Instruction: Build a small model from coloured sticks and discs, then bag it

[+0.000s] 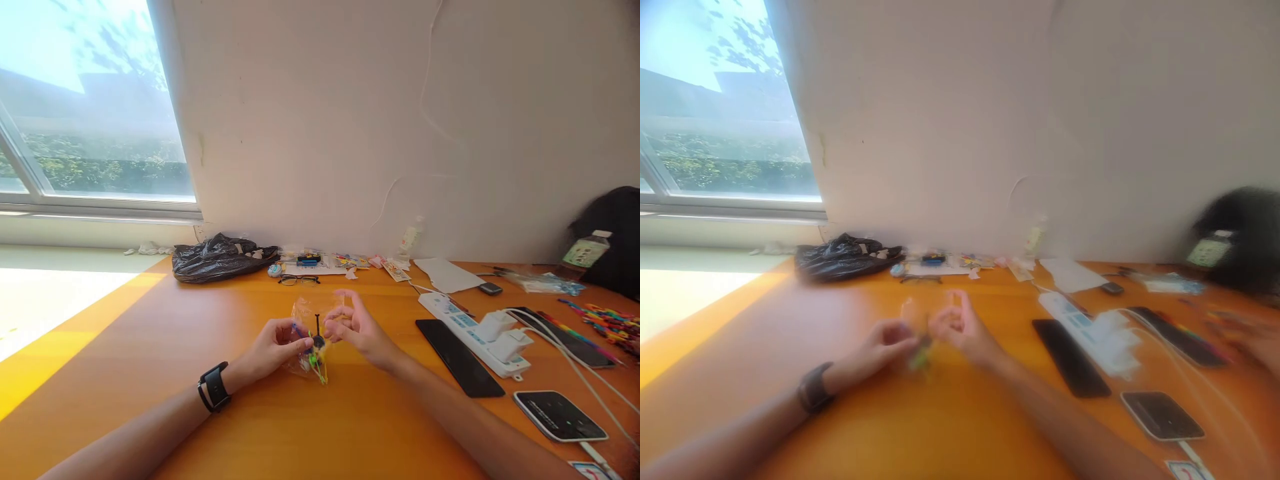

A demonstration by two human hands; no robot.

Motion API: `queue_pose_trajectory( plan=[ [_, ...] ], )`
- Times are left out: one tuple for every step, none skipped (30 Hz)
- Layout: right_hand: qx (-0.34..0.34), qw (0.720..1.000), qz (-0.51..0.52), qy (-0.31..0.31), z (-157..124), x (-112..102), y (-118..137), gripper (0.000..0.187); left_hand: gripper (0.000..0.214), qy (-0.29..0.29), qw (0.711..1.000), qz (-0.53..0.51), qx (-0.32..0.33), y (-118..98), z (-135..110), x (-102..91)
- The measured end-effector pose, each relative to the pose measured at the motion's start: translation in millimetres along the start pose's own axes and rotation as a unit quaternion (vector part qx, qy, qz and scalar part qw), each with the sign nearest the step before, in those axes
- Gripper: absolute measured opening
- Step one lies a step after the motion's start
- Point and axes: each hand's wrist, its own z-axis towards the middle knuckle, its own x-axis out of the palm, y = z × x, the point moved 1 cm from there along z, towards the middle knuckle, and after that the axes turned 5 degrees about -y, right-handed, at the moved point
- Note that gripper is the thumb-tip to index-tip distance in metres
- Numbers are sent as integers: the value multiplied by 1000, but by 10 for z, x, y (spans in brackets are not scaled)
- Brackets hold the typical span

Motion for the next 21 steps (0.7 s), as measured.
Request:
queue_pose_trajectory(
  plan=[
    [22,1000,5,4,-10,17,-110,64,43,-5,1000,4,-3,9,-1,1],
    [37,999,3,5,-15,33,-199,57,43,-6,1000,7,-5,12,-2,2],
    [45,999,-4,7,-16,48,-263,48,43,-6,1000,9,-7,9,-3,3],
    [46,999,-13,7,-16,59,-302,41,44,-5,1000,10,-8,0,-6,3],
    [41,999,-23,3,-16,65,-318,39,46,-8,1000,12,-9,-14,-10,3],
    [32,999,-31,-2,-18,66,-316,40,48,-10,1000,15,-11,-31,-13,2],
    [23,999,-37,-8,-22,62,-304,40,48,-12,1000,15,-14,-50,-16,0],
    [16,999,-39,-15,-27,54,-288,40,48,-11,1000,13,-17,-67,-18,-3],
    [14,999,-39,-18,-33,46,-275,40,46,-11,1000,7,-19,-81,-17,-8],
    [15,999,-35,-15,-39,39,-268,39,44,-13,1000,0,-18,-90,-14,-13],
    [18,999,-28,-9,-43,36,-270,38,42,-20,1000,-9,-15,-92,-8,-21],
    [24,1000,-18,-4,-45,37,-281,37,40,-28,999,-17,-12,-86,0,-29],
    [31,1000,-5,0,-45,42,-298,37,40,-39,999,-25,-9,-72,9,-37],
    [37,999,5,3,-42,49,-318,39,40,-48,998,-28,-9,-52,19,-45],
    [42,999,10,4,-37,58,-338,40,41,-57,998,-29,-12,-26,29,-51],
    [47,999,12,6,-31,67,-355,41,42,-65,997,-28,-13,1,37,-57],
    [50,999,11,6,-24,72,-365,40,43,-73,997,-27,-13,29,43,-62],
    [51,999,9,5,-17,73,-368,40,44,-79,996,-25,-11,53,47,-65],
    [49,999,8,0,-11,68,-364,40,45,-85,996,-24,-6,75,51,-69],
    [45,999,8,-7,-6,60,-355,40,45,-89,996,-23,0,93,54,-72],
    [38,999,10,-13,-2,49,-344,40,46,-93,995,-24,6,107,57,-77]
  ],
)
